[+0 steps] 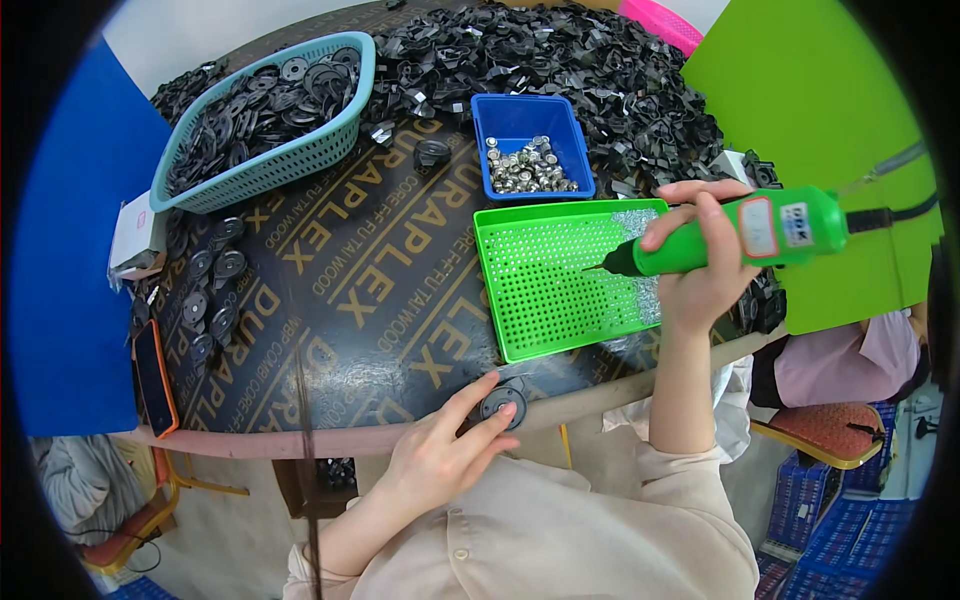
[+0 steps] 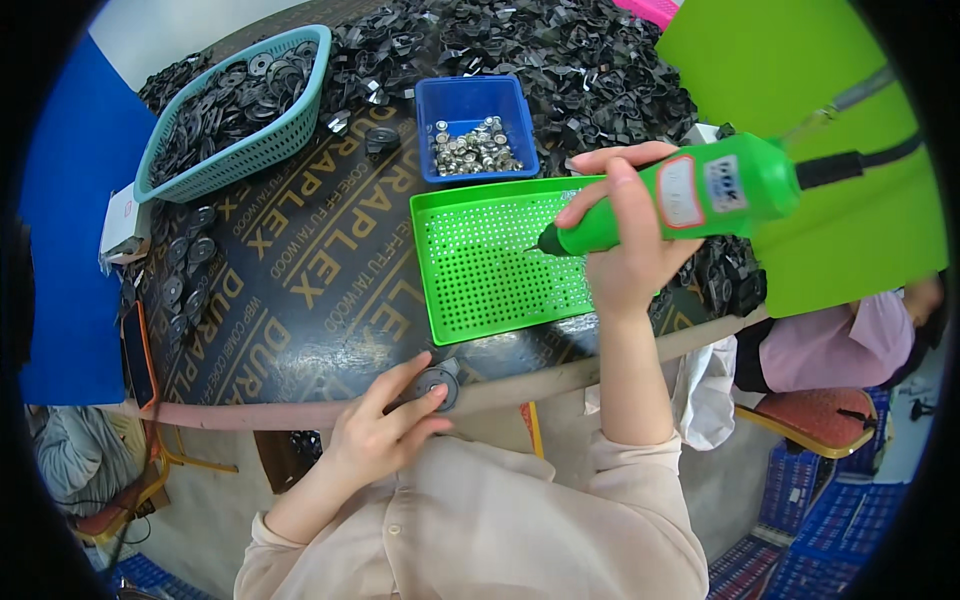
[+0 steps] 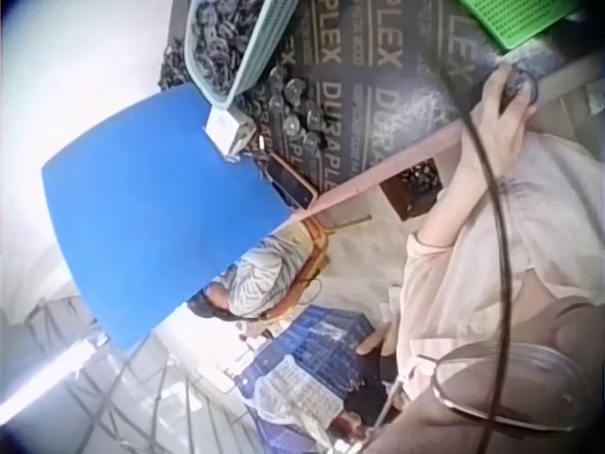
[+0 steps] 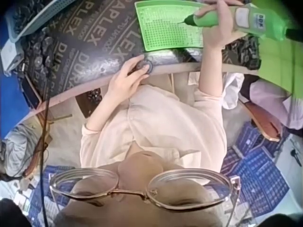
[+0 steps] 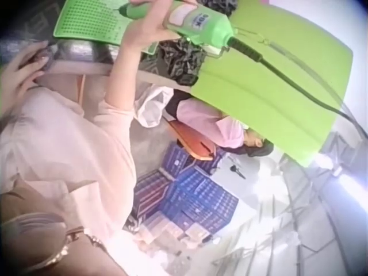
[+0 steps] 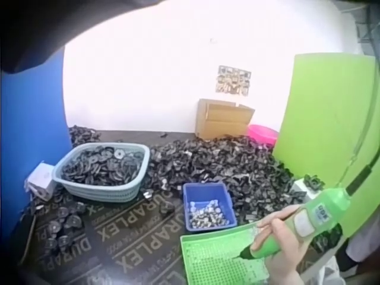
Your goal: Using an electric screwdriver to attach small metal parts to plastic components on a factory workbench.
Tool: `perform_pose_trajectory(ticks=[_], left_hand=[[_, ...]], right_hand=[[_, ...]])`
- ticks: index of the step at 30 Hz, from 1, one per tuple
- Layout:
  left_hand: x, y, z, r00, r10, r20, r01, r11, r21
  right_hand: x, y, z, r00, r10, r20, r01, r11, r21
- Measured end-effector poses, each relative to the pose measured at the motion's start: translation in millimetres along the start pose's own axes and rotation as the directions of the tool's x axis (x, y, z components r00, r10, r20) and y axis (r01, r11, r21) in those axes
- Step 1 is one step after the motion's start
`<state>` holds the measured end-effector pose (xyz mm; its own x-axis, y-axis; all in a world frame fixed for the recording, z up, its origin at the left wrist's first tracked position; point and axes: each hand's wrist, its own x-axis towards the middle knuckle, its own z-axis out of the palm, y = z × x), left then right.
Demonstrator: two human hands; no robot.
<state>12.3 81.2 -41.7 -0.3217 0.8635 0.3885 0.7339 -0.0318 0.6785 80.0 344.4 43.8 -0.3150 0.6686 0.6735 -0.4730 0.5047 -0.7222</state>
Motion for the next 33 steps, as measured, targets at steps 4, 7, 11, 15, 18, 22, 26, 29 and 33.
perform_pose_trajectory(ticks=[4,7,11,15,18,22,26,29,33], left_hand=[[1.8,-3.3,8.1,0.987,0.073,-0.141,-0.066,0.996,0.055],[-0.5,-4.0,10.0,0.984,0.104,-0.144,-0.1,0.994,0.034],[0.6,-3.9,8.2,0.987,0.118,-0.108,-0.11,0.991,0.074],[-0.2,-3.0,8.4,0.988,0.123,-0.097,-0.113,0.988,0.101],[-0.2,-1.8,9.0,0.99,0.109,-0.093,-0.1,0.99,0.098],[-1.2,-3.3,9.7,0.988,0.113,-0.104,-0.103,0.99,0.096],[0.3,-2.0,10.7,0.985,0.13,-0.114,-0.117,0.986,0.119],[-0.5,-2.4,11.8,0.982,0.143,-0.121,-0.127,0.982,0.138],[0.8,-4.7,10.7,0.981,0.17,-0.096,-0.153,0.975,0.164]], right_hand=[[-6.0,-23.1,-16.6,0.952,-0.242,0.187,0.298,0.87,-0.392],[-30.4,-69.9,-3.6,0.98,-0.015,0.2,-0.067,0.915,0.397],[-67.7,-89.1,-4.4,0.932,0.027,0.363,-0.172,0.912,0.373],[-75.7,-82.7,-5.2,0.891,0.05,0.451,-0.233,0.904,0.359],[-76.2,-86.2,-3.9,0.862,0.11,0.495,-0.274,0.922,0.273],[-80.8,-90.2,9.4,0.887,0.188,0.422,-0.272,0.951,0.149],[-76.0,-83.6,11.4,0.839,0.065,0.541,-0.196,0.962,0.188],[-76.8,-76.0,12.7,0.816,0.042,0.577,-0.209,0.951,0.226],[-58.6,-86.6,10.7,0.758,0.018,0.653,-0.153,0.976,0.152]])
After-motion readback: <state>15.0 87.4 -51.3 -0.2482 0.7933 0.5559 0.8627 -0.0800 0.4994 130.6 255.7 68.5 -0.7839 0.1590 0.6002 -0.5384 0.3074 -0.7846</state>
